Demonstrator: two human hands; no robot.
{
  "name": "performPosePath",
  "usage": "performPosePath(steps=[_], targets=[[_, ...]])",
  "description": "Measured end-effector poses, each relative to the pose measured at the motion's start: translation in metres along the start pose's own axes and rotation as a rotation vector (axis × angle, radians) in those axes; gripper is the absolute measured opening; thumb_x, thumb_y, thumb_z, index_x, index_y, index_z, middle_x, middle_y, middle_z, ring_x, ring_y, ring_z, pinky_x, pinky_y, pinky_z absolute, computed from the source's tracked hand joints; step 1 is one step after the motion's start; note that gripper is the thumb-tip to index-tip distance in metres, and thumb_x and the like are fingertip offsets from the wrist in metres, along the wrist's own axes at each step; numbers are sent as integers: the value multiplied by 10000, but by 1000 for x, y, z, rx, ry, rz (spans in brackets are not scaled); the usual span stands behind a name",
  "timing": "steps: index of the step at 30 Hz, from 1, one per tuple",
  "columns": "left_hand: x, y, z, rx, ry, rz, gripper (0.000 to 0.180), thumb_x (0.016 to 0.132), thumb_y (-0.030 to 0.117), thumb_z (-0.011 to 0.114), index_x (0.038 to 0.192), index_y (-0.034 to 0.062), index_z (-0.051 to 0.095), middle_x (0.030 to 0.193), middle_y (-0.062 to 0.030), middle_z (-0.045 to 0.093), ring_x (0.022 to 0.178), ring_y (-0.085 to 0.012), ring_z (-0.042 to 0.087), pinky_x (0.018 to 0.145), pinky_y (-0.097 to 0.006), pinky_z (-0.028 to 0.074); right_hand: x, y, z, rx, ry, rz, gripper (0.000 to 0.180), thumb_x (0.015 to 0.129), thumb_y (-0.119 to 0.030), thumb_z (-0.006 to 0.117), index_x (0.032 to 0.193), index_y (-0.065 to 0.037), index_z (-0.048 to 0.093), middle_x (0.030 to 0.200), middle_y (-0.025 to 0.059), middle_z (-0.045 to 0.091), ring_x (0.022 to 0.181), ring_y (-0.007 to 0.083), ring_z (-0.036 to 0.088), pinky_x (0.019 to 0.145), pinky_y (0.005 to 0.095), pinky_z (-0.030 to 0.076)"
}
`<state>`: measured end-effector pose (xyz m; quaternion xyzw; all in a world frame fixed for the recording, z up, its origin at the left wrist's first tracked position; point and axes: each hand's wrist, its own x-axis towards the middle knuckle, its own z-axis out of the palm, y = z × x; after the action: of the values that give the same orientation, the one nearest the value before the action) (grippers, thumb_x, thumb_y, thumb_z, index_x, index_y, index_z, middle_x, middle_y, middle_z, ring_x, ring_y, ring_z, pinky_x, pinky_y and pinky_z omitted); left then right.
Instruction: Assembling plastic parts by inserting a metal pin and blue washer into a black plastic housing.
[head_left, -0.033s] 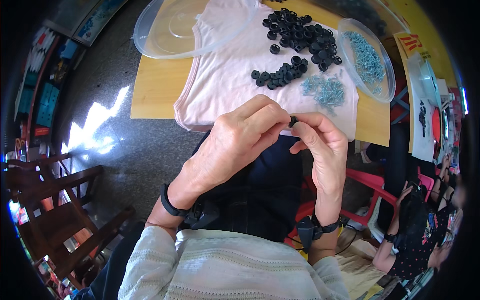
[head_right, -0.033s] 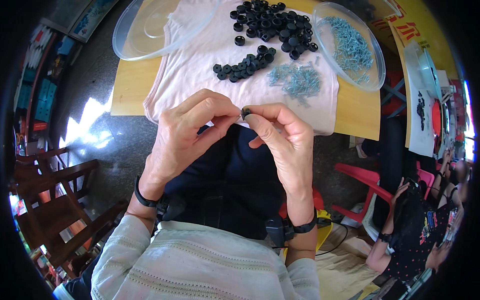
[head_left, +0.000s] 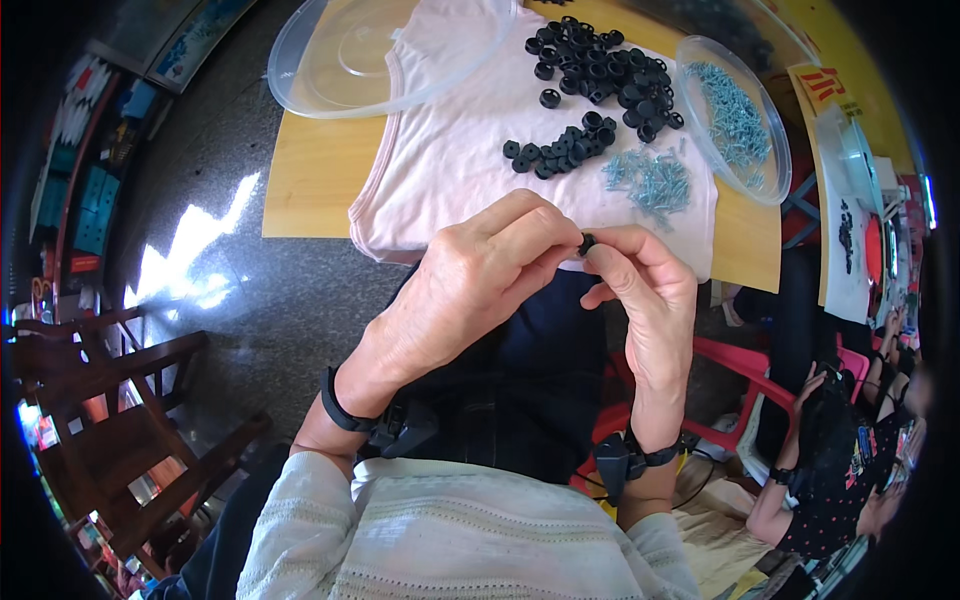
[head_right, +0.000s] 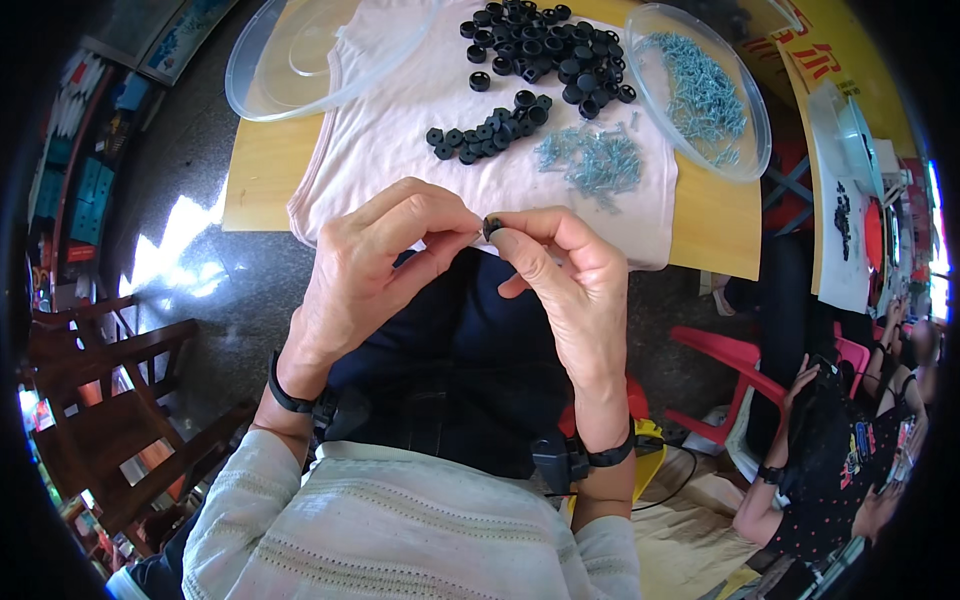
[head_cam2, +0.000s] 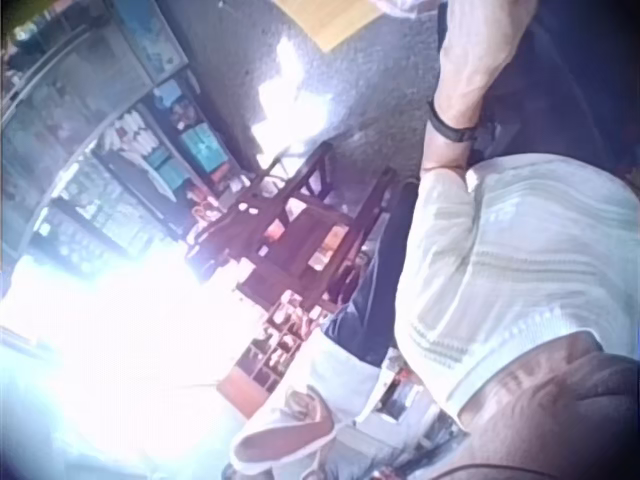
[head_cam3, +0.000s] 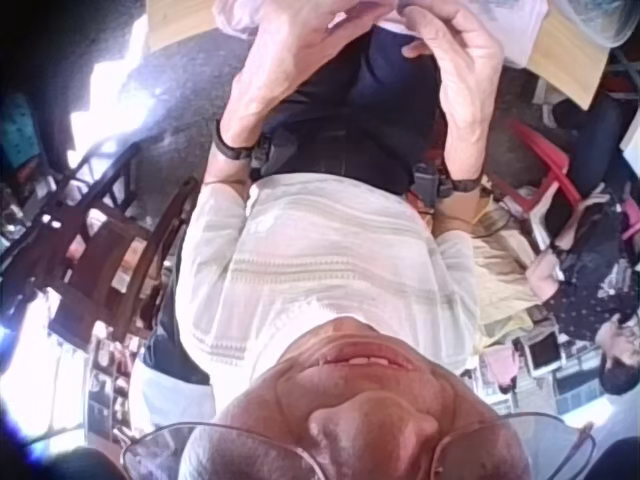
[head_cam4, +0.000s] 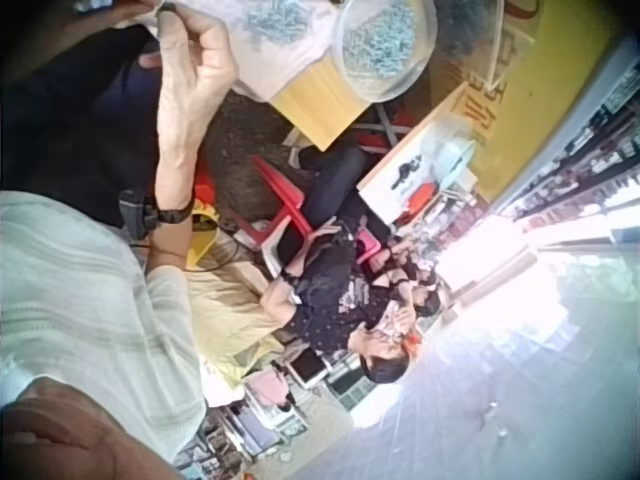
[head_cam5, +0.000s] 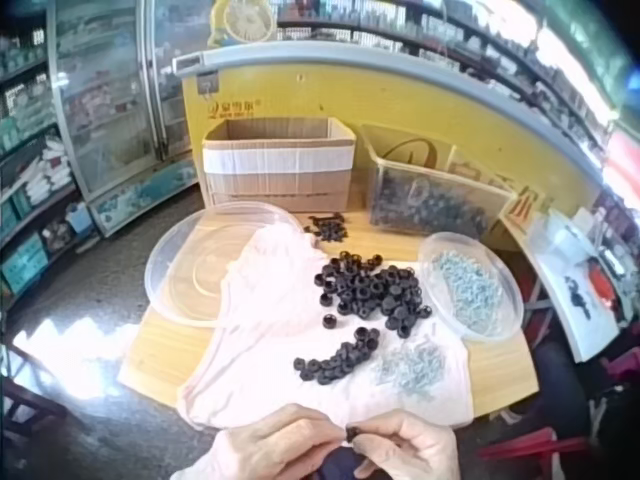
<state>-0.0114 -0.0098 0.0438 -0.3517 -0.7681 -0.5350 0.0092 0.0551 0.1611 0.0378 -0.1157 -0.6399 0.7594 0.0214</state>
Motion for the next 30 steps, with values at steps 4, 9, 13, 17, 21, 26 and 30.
performPosePath(steps=[4, 9, 13, 17, 21, 26, 30], targets=[[0, -5, 0, -55, -33, 2, 189, 763, -57, 703, 933, 6, 651, 886, -75, 661, 814, -173, 673, 691, -273, 544, -3, -2, -1, 1, -25, 11, 190, 887, -130, 670, 1018, 7, 662, 938, 45, 677, 818, 73, 613, 588, 204, 511], [0, -3, 3, -65, -47, 14, 172, 791, -41, 702, 947, 6, 646, 870, -62, 665, 814, -165, 677, 702, -263, 547, -3, -1, 2, 50, -20, -12, 194, 891, -123, 663, 1027, 16, 650, 948, 59, 670, 811, 73, 608, 600, 208, 529], [1, -10, 8, -552, -24, -255, 142, 847, -15, 669, 969, -3, 596, 878, -74, 659, 775, -147, 667, 679, -250, 543, -4, -4, 10, 122, 38, -47, 198, 888, -98, 662, 1037, 31, 641, 962, 76, 666, 813, 88, 620, 626, 219, 545], [-1, -21, 10, -876, -2, -397, 132, 873, 11, 649, 974, 3, 564, 867, -87, 647, 716, -134, 650, 635, -235, 528, -8, -3, 12, -35, 56, -184, 195, 868, -38, 669, 1048, 32, 645, 971, 89, 667, 768, 100, 641, 647, 227, 555], [-1, -24, 8, -942, -23, -457, 137, 869, 22, 658, 967, 3, 565, 852, -85, 638, 703, -140, 645, 634, -241, 526, -7, -5, 9, -224, 51, -205, 200, 834, -7, 690, 1032, 3, 664, 953, 78, 675, 749, 98, 645, 623, 215, 538], [1, -27, 6, -972, -39, -483, 148, 863, 14, 662, 970, 3, 561, 873, -90, 631, 711, -154, 649, 643, -253, 530, -3, -10, 14, -441, 89, -382, 224, 792, 14, 710, 1009, -31, 678, 884, 66, 669, 707, 123, 650, 598, 231, 532], [1, -28, 3, -908, -85, -435, 157, 888, 39, 645, 1015, 0, 561, 904, -74, 634, 790, -130, 646, 685, -235, 521, -3, -11, 10, -461, 81, -394, 213, 792, 8, 714, 998, -28, 680, 869, 62, 670, 706, 124, 650, 591, 239, 530]])
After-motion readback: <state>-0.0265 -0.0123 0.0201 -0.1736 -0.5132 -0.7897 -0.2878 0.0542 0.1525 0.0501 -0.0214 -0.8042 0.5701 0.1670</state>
